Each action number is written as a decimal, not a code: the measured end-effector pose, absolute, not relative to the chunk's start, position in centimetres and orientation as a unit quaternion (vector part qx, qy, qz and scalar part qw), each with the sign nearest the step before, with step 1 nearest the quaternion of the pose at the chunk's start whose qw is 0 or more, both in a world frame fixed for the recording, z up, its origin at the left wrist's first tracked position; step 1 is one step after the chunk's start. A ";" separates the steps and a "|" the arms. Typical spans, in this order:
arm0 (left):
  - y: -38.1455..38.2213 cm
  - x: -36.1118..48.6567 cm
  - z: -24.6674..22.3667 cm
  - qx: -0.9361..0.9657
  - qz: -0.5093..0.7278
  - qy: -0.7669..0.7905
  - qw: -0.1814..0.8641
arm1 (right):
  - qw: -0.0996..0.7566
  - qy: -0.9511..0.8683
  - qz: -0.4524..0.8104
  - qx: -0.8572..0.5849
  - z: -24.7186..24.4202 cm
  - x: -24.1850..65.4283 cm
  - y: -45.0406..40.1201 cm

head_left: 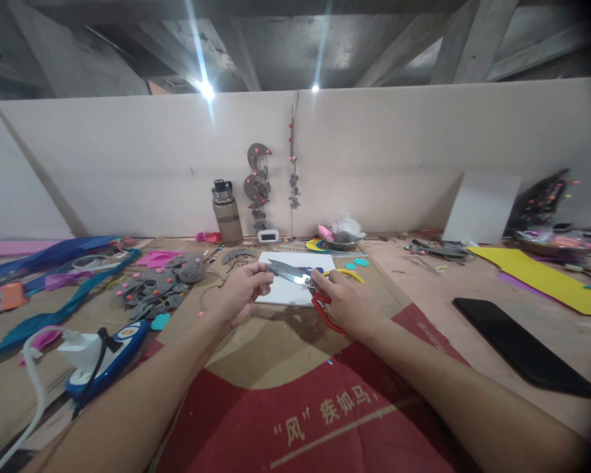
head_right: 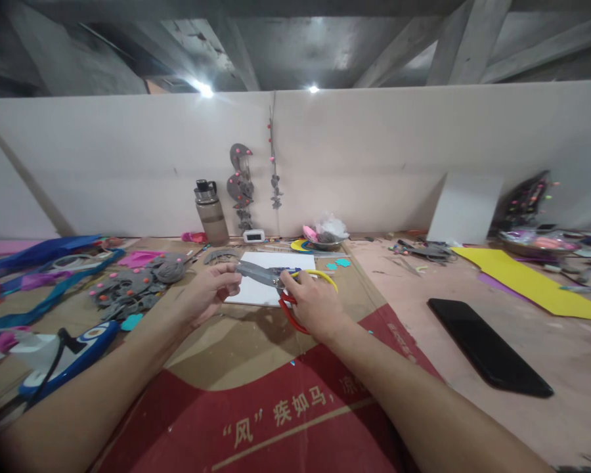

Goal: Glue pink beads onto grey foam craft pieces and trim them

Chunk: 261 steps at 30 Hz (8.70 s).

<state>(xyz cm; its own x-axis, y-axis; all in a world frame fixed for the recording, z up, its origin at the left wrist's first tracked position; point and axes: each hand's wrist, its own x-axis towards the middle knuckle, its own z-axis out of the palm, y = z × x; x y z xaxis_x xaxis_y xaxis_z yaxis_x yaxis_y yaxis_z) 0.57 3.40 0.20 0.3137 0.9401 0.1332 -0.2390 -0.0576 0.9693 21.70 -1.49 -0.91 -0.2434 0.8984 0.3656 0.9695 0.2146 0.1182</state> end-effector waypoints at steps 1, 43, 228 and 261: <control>3.4 0.6 0.2 0.542 0.486 0.324 0.604 | 0.112 -0.773 -0.160 -0.604 -1.0 21.7 -1.4; 4.4 0.1 -0.5 0.487 0.510 0.317 0.634 | 0.126 -0.781 -0.171 -0.588 -2.2 21.9 -1.0; 5.1 -0.6 -0.1 0.451 0.518 0.345 0.640 | 0.166 -0.780 -0.170 -0.580 -2.0 22.1 -1.0; 4.0 0.6 -0.1 0.485 0.494 0.339 0.636 | 0.131 -0.780 -0.183 -0.584 -2.1 22.1 -0.8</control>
